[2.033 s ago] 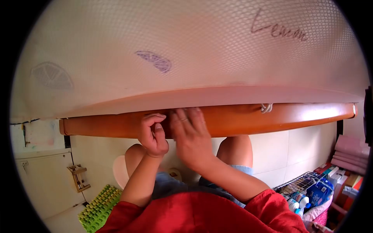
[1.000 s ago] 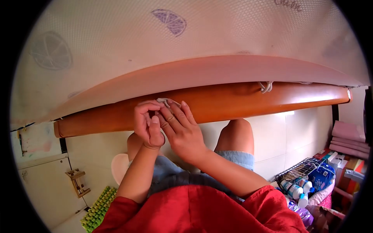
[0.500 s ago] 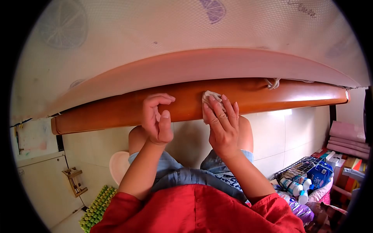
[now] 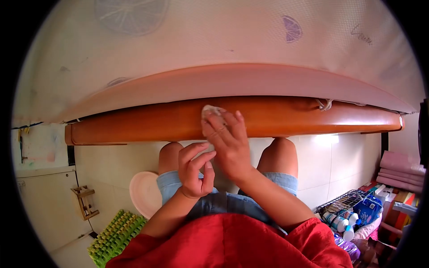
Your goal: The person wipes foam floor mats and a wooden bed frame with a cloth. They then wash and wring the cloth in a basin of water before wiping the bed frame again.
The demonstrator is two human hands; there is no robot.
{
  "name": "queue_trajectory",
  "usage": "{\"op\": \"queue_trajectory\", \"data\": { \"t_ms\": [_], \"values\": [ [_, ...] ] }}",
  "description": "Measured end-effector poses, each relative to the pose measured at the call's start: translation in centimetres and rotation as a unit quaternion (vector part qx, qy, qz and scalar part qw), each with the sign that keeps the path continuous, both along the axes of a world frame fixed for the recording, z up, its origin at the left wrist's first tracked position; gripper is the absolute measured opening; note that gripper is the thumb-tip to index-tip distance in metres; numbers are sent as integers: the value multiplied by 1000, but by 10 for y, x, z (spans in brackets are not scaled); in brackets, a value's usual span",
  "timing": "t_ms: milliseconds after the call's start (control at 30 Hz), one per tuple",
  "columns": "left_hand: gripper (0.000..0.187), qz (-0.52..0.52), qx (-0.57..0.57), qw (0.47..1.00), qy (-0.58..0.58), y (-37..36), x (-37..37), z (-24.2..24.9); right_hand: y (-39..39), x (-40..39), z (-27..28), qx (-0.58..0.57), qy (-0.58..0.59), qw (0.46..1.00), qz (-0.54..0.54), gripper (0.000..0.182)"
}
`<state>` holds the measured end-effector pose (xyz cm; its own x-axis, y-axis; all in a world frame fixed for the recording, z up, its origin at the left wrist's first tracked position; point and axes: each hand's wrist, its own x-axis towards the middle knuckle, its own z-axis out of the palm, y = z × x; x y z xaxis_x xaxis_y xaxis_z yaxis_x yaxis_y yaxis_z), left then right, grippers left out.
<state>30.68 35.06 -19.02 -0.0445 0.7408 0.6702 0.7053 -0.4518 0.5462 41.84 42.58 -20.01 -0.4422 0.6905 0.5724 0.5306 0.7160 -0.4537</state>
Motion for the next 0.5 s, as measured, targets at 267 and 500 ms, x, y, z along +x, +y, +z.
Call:
{"op": "queue_trajectory", "data": {
  "t_ms": [267, 500],
  "values": [
    [43, 13, -87, 996, 15, 13, -4, 3, -4, -23, -9, -4, 16, 999, 34, 45],
    [44, -65, -78, 995, 4, 35, 39, -4, 0, 33, -9, -46, -32, 998, -20, 48]
  ]
}}
